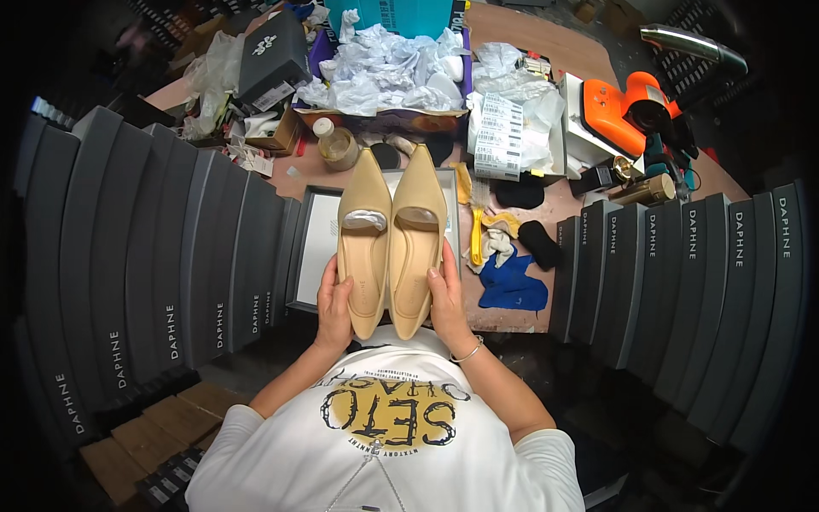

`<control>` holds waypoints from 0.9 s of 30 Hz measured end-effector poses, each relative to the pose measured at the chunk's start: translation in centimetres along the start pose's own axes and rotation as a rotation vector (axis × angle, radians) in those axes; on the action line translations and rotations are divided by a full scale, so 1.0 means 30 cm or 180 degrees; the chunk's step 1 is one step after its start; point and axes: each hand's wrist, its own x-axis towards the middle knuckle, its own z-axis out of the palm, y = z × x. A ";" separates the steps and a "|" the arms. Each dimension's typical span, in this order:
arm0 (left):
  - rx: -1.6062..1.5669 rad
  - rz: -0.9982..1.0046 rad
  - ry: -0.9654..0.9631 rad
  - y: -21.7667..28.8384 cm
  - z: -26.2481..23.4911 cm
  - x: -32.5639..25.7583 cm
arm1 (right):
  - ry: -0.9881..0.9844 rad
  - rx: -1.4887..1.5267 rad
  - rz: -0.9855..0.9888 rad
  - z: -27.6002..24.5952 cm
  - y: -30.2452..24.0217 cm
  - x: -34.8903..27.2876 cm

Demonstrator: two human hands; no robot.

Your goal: Packing a pair of high-heeled shoes into a box with tissue paper.

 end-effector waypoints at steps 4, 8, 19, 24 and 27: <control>-0.0076 -0.0091 0.0022 -0.004 0.004 -0.022 | -0.0036 -0.0015 -0.0048 0.001 0.011 -0.026; -0.0049 -0.0186 0.0108 -0.018 0.004 -0.039 | 0.0029 0.0051 0.0079 0.005 0.035 -0.038; 0.0730 -0.0020 0.0234 -0.008 -0.064 0.010 | 0.0009 0.0991 0.0650 0.020 0.118 -0.029; 0.1086 0.0326 -0.0710 0.080 -0.026 -0.033 | -0.0002 0.1244 0.0625 0.067 0.050 -0.032; 0.1289 0.0093 -0.1209 0.058 0.041 -0.051 | -0.0115 0.1493 0.0712 0.082 0.006 -0.044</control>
